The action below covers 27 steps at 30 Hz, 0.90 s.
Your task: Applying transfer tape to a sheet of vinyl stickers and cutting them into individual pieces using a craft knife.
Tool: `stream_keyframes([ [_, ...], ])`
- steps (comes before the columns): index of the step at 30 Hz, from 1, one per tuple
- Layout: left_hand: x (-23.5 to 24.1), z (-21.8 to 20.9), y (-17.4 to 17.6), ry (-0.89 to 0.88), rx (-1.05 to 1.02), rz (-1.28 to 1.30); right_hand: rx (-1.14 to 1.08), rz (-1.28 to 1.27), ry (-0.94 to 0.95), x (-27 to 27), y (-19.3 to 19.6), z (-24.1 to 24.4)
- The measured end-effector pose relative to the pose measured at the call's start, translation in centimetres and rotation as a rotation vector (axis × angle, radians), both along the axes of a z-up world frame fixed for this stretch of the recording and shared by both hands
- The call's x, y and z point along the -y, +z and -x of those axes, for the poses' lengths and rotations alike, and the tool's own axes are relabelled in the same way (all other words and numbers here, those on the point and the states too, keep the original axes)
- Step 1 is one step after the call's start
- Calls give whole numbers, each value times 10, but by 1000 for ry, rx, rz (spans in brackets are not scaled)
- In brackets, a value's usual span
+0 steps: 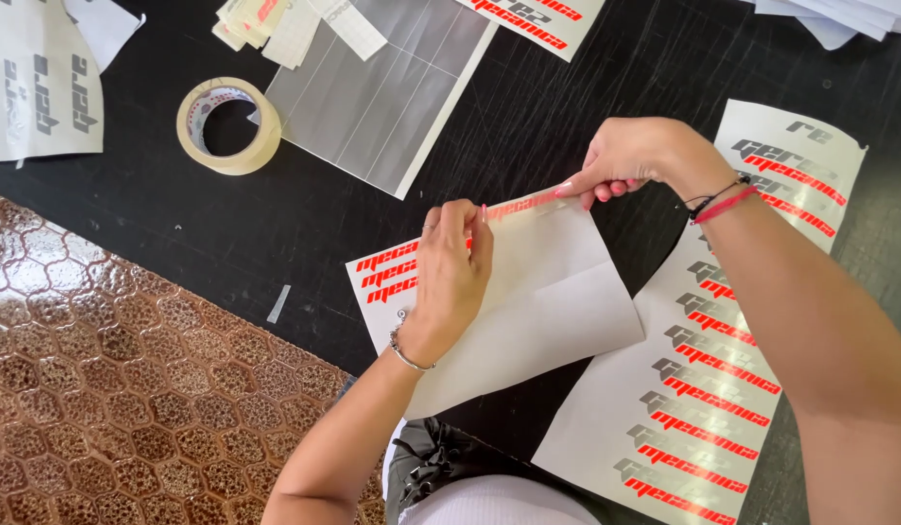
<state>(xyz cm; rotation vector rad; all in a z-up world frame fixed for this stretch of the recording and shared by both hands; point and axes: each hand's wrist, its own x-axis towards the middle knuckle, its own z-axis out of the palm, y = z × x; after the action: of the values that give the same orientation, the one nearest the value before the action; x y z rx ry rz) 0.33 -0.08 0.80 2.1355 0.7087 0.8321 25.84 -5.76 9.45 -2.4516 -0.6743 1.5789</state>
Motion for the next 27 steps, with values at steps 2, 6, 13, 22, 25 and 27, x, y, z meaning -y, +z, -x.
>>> stream_keyframes([
  [2, 1, -1, 0, -4, 23, 11, -1, -3, -7, 3, 2, 0],
  [6, 3, -2, 1, -54, 92, 5, -19, -23, -22, 5, -1, -4],
  [13, 5, -2, -4, -89, 126, -83, -4, -3, -36, 13, 6, -9],
  [22, 1, -2, 3, -145, 210, -251, 11, -30, -81, 29, 6, -18],
  [25, -2, -2, 8, -162, 223, -269, 50, -62, -107, 44, -7, -20],
  [27, -4, -1, 13, -177, 227, -316, 261, -105, -9, 58, -20, -20],
])
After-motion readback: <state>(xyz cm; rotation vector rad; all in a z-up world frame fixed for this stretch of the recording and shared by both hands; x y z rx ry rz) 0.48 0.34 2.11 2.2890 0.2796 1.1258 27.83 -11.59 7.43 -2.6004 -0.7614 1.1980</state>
